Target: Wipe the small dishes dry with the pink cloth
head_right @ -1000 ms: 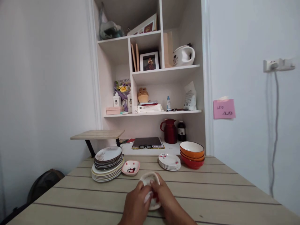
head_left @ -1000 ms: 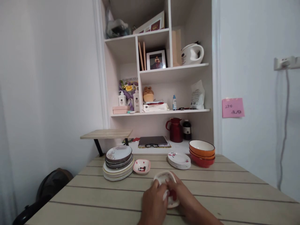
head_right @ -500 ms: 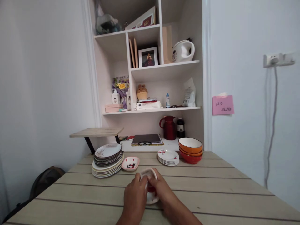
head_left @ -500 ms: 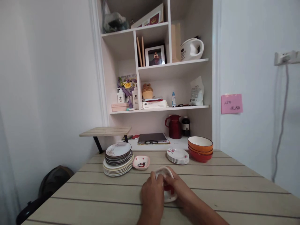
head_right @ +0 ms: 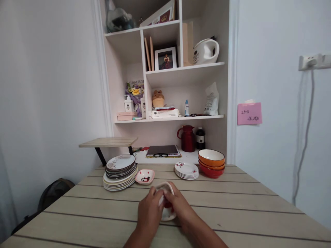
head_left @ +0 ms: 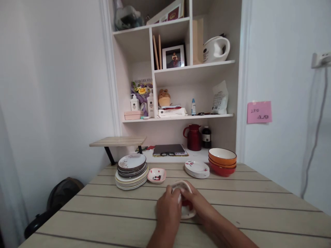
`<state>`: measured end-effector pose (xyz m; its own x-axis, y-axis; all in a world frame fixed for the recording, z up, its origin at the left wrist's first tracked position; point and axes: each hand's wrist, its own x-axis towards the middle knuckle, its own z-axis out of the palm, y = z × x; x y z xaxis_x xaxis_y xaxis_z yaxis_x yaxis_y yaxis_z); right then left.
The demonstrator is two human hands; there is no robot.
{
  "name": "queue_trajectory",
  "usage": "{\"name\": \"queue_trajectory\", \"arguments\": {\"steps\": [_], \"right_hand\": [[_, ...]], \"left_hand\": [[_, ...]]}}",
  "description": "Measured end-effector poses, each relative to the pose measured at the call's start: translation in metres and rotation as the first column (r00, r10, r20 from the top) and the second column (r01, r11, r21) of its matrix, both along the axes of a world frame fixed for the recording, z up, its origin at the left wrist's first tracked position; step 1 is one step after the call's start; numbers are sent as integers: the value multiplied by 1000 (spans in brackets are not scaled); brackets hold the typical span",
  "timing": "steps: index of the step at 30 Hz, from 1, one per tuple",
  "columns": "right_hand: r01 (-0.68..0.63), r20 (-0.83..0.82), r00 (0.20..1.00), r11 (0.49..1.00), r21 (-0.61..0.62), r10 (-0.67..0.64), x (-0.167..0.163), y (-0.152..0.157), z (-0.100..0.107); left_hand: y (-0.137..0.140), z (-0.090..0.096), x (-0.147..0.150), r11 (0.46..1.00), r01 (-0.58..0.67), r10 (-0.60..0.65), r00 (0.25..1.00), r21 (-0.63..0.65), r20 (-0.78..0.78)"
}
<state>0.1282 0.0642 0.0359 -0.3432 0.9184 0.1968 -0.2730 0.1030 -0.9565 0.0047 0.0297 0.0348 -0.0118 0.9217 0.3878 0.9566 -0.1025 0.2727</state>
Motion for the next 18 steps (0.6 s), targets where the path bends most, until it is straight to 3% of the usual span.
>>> {"name": "queue_trajectory", "arguments": {"steps": [4, 9, 14, 18], "right_hand": [[-9, 65, 998, 999, 35, 7, -2, -1, 2], [10, -36, 999, 999, -33, -11, -3, 0, 3], [47, -119, 990, 981, -188, -70, -1, 3, -1], [52, -95, 993, 991, -127, -64, -2, 2, -1]], "left_hand": [[2, 4, 2, 993, -115, 115, 993, -1, 20], [1, 5, 6, 989, -144, 144, 989, -34, -18], [-1, 1, 1, 996, 70, -72, 997, -53, -31], [0, -3, -6, 982, 188, -187, 978, 2, 91]]}}
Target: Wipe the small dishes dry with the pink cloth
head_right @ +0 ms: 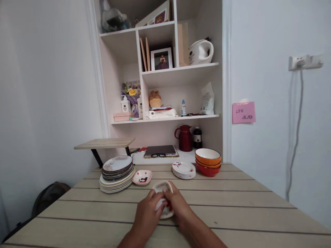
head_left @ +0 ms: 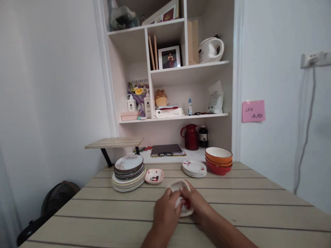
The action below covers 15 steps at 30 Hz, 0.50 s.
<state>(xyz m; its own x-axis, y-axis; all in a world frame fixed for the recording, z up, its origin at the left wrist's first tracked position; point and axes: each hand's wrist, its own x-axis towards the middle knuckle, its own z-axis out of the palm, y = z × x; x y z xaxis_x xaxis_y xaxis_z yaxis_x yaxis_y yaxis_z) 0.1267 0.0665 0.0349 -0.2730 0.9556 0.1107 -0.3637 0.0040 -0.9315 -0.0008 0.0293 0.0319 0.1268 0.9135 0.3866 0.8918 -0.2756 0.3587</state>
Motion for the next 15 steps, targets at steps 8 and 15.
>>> {"name": "queue_trajectory", "arguments": {"steps": [8, 15], "right_hand": [[-30, 143, 990, 989, 144, 9, -2, -2, 2], [-27, 20, 999, 999, 35, 27, -4, -3, 4]], "left_hand": [[5, 3, 4, 984, -179, 177, 983, 25, 45], [5, 6, 11, 944, -329, 328, 937, 17, -123]]}}
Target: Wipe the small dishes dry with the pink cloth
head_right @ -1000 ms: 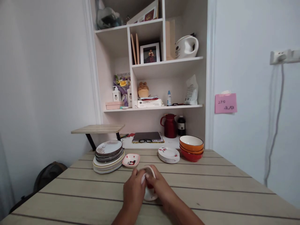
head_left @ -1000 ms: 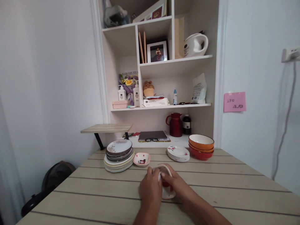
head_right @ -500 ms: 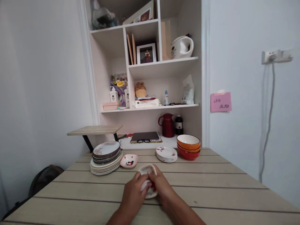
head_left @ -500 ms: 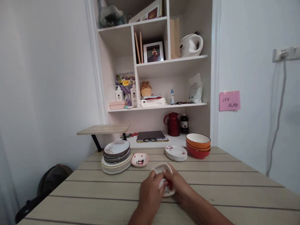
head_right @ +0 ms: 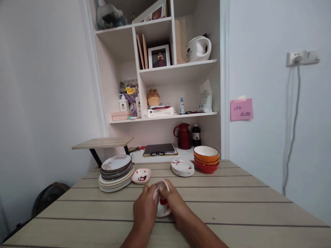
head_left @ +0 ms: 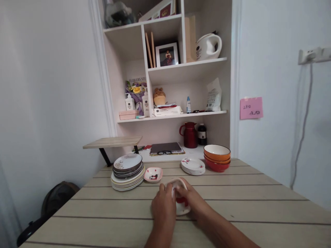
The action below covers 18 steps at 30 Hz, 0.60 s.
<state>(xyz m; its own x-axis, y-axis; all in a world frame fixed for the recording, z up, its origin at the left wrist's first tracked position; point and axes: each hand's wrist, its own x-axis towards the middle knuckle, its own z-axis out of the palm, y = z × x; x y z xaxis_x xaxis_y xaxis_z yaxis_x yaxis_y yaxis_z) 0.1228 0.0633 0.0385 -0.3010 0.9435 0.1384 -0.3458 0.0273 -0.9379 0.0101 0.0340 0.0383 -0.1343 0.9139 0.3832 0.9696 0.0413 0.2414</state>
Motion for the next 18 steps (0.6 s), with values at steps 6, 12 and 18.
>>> {"name": "queue_trajectory", "arguments": {"steps": [6, 12, 18], "right_hand": [[43, -56, 997, 992, -120, -50, 2, 0, 3], [67, 115, 991, 997, 27, -70, 1, -1, 3], [23, 134, 990, 993, 114, -38, -1, -7, 7]], "left_hand": [[-3, -5, -7, 968, 251, -251, 968, 0, 7], [0, -10, -14, 946, 311, -321, 936, 92, 141], [1, -5, -8, 995, 67, -75, 992, 78, 99]]}}
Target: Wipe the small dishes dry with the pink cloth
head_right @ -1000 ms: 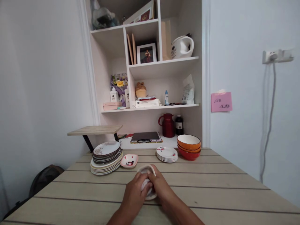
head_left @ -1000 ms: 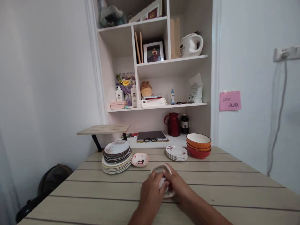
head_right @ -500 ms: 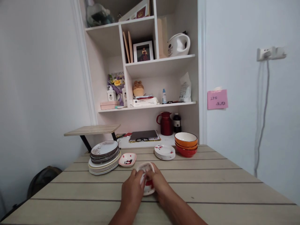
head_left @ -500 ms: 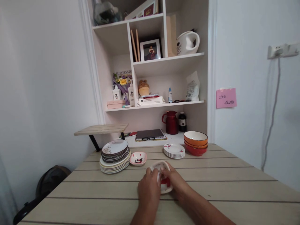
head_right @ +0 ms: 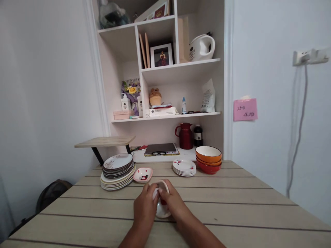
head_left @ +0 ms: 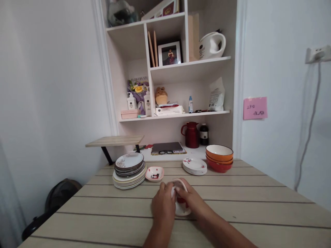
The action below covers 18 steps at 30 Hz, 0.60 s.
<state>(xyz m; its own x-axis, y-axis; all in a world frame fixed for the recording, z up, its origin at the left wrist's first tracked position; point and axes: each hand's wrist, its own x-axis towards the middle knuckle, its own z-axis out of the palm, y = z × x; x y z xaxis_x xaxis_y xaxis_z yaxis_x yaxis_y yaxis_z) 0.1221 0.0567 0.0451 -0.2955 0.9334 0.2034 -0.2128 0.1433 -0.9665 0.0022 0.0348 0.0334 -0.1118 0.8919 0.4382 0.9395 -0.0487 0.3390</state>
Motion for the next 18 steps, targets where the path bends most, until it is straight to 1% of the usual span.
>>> {"name": "queue_trajectory", "arguments": {"steps": [3, 5, 7, 10, 13, 16, 18], "right_hand": [[-12, -30, 999, 999, -35, 11, 0, -1, 0], [-16, -57, 998, 997, -79, 12, 0, 1, -2], [-4, -83, 997, 993, -119, -6, 0, 4, -5], [7, -151, 988, 985, -171, -34, 2, 7, -7], [2, -171, 985, 978, -210, -39, 3, 8, -7], [-28, -151, 989, 984, -177, 1, 4, 6, -5], [-35, -135, 991, 990, -133, 17, 4, 5, -5]], "left_hand": [[-2, 3, 5, 997, -75, 73, 995, -27, -69], [-3, 5, 8, 994, -96, 90, 989, -49, -114], [-5, 6, 10, 994, -88, 75, 984, -71, -161], [-7, 6, 12, 994, 8, -33, 975, -113, -220], [-9, 3, 9, 980, 146, -172, 962, -132, -213], [-8, -3, 3, 966, 240, -253, 956, -96, -149], [-7, -6, 1, 961, 270, -276, 956, -68, -101]]}}
